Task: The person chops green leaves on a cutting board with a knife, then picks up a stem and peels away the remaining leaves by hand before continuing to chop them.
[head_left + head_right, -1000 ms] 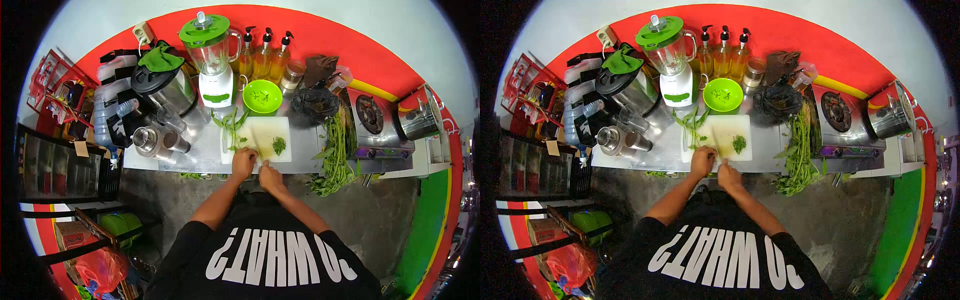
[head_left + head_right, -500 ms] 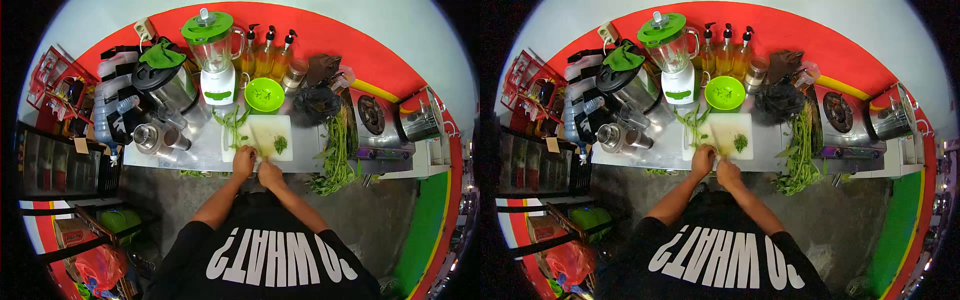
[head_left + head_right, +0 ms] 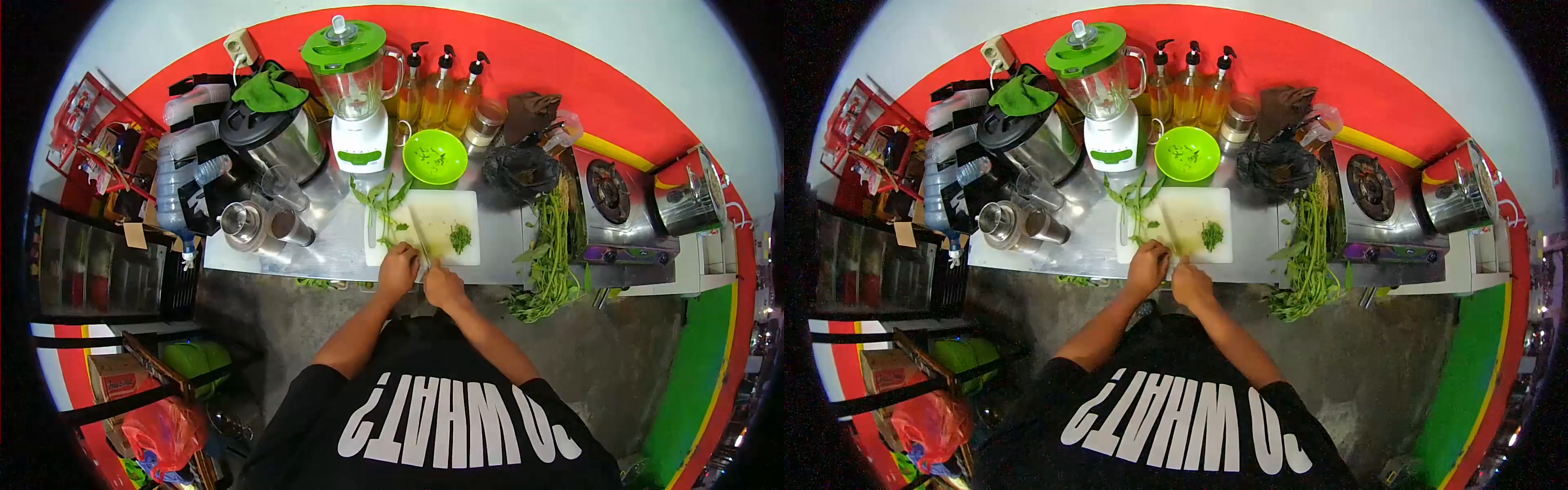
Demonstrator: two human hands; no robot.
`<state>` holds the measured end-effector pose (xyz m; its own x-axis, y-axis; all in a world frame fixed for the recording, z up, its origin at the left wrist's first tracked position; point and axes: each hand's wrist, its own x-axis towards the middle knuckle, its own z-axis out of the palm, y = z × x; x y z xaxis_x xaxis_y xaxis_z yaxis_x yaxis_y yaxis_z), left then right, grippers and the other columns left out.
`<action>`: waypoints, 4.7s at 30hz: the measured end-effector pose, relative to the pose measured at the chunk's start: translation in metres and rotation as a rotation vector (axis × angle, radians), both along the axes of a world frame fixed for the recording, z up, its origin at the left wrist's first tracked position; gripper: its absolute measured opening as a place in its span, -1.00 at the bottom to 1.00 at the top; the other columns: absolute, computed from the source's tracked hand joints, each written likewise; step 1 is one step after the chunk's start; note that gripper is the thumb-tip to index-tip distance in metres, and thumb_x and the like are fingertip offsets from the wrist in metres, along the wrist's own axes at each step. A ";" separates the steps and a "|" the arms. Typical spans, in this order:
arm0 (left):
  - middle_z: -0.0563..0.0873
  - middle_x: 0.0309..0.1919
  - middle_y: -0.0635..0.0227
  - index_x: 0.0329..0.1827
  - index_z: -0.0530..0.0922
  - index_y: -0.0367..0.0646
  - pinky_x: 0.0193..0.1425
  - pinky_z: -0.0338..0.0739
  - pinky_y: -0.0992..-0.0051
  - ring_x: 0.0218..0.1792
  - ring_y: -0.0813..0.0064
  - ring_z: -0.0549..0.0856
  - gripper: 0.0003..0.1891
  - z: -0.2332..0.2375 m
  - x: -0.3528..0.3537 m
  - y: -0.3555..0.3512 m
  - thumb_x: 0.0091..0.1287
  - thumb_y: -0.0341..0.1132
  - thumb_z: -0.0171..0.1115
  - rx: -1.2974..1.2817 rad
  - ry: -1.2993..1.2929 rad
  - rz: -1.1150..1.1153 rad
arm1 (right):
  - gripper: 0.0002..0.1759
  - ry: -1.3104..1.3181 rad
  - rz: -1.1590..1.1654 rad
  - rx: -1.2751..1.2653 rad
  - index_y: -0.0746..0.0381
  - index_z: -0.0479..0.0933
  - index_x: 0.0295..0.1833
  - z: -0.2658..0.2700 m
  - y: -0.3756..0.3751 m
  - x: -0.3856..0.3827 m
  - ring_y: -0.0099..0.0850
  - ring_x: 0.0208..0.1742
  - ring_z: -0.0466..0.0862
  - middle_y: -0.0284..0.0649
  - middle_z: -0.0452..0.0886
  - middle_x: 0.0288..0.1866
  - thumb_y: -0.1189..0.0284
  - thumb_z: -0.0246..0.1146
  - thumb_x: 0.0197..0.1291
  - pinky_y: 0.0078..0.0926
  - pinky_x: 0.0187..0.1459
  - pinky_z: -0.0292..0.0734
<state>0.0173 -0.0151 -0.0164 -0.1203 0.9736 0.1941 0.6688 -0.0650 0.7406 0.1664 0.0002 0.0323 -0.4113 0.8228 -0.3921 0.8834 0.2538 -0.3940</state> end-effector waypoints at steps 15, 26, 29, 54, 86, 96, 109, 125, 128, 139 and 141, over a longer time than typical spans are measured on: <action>0.71 -0.24 0.21 -0.17 0.69 -0.16 0.01 0.53 0.14 -0.12 0.05 0.65 -0.82 0.005 -0.001 0.004 0.16 -0.51 0.37 0.043 0.101 0.039 | -0.55 -0.038 -0.107 -0.063 0.51 0.32 0.24 -0.005 -0.011 -0.007 0.24 0.03 0.71 0.33 0.68 0.01 0.45 0.08 0.34 0.13 0.08 0.61; 0.69 -0.15 0.21 -0.20 0.68 -0.18 0.04 0.59 0.14 -0.04 0.05 0.65 -0.88 0.005 0.000 -0.002 0.23 -0.45 0.39 0.014 0.070 0.074 | -0.55 -0.023 -0.072 -0.124 0.49 0.30 0.23 -0.013 -0.005 -0.005 0.27 0.02 0.70 0.31 0.68 -0.01 0.34 0.07 0.43 0.17 0.07 0.59; 0.68 -0.15 0.24 -0.17 0.71 -0.16 0.03 0.59 0.17 -0.07 0.07 0.65 -0.89 0.002 0.000 -0.002 0.25 -0.43 0.37 -0.002 0.095 0.064 | -0.57 -0.004 -0.139 -0.079 0.45 0.35 0.20 -0.019 -0.013 -0.010 0.29 0.02 0.69 0.31 0.69 -0.02 0.27 0.03 0.49 0.19 0.07 0.58; 0.70 -0.22 0.29 -0.19 0.75 -0.12 -0.01 0.61 0.21 -0.13 0.13 0.65 -0.88 0.006 -0.004 -0.004 0.23 -0.45 0.34 0.038 0.153 0.031 | -0.55 -0.039 -0.130 -0.122 0.44 0.31 0.27 -0.008 -0.011 -0.019 0.23 0.10 0.69 0.30 0.67 0.08 0.34 0.05 0.43 0.15 0.14 0.57; 0.70 -0.27 0.12 -0.31 0.71 -0.20 -0.03 0.56 0.11 -0.16 -0.02 0.64 -0.93 0.003 -0.003 0.004 0.18 -0.51 0.31 0.029 0.148 0.013 | -0.55 0.067 -0.215 -0.147 0.45 0.29 0.24 -0.003 -0.009 0.000 0.29 -0.01 0.69 0.34 0.67 -0.02 0.29 0.01 0.49 0.21 0.05 0.58; 0.73 -0.27 0.16 -0.31 0.74 -0.17 0.06 0.52 0.12 -0.13 0.03 0.64 -0.90 0.016 0.017 0.022 0.10 -0.47 0.38 0.064 0.303 -0.032 | -0.54 0.027 -0.417 -0.062 0.41 0.37 0.21 -0.010 0.005 0.045 0.28 0.04 0.68 0.30 0.69 -0.03 0.20 0.03 0.50 0.19 0.12 0.54; 0.73 -0.22 0.16 -0.24 0.75 -0.17 0.03 0.58 0.15 -0.06 0.01 0.64 -0.88 0.004 0.037 0.023 0.18 -0.46 0.35 0.003 0.134 -0.051 | -0.55 0.080 -0.221 -0.070 0.46 0.42 0.20 -0.006 -0.005 0.034 0.25 -0.01 0.71 0.28 0.69 -0.07 0.27 0.04 0.49 0.14 0.05 0.62; 0.76 -0.19 0.20 -0.25 0.77 -0.14 0.05 0.65 0.16 -0.03 0.08 0.70 -0.87 0.008 0.039 0.027 0.25 -0.41 0.28 -0.146 0.132 -0.002 | -0.51 -0.028 -0.174 -0.062 0.53 0.28 0.29 -0.005 -0.002 0.020 0.20 0.03 0.72 0.28 0.69 -0.01 0.53 0.12 0.31 0.06 0.06 0.63; 0.76 -0.20 0.18 -0.25 0.78 -0.12 0.05 0.65 0.16 -0.04 0.07 0.70 -0.87 0.010 0.040 0.026 0.25 -0.41 0.27 -0.161 0.133 0.018 | -0.50 -0.033 -0.176 -0.050 0.52 0.29 0.27 -0.004 -0.010 0.019 0.20 0.04 0.71 0.28 0.69 0.00 0.54 0.17 0.27 0.06 0.06 0.63; 0.72 -0.18 0.19 -0.21 0.72 -0.12 0.06 0.61 0.13 -0.02 0.05 0.66 -0.90 0.009 0.041 0.022 0.29 -0.40 0.26 -0.163 0.142 0.042 | -0.63 -0.005 -0.199 -0.094 0.41 0.34 0.19 0.000 0.000 0.020 0.27 0.07 0.68 0.34 0.66 0.00 0.43 0.09 0.37 0.16 0.12 0.57; 0.72 -0.20 0.21 -0.20 0.73 -0.13 0.03 0.62 0.14 -0.05 0.05 0.67 -0.89 0.009 0.043 0.021 0.29 -0.40 0.26 -0.121 0.137 0.061 | -0.58 -0.025 -0.198 -0.106 0.46 0.32 0.25 0.003 -0.006 0.017 0.25 0.07 0.68 0.31 0.66 0.04 0.48 0.10 0.34 0.12 0.13 0.59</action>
<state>0.0602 0.0062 -0.0073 -0.1600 0.9826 0.0948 0.7637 0.0624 0.6426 0.1835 -0.0059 0.0351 -0.2343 0.8405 -0.4886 0.9219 0.0325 -0.3862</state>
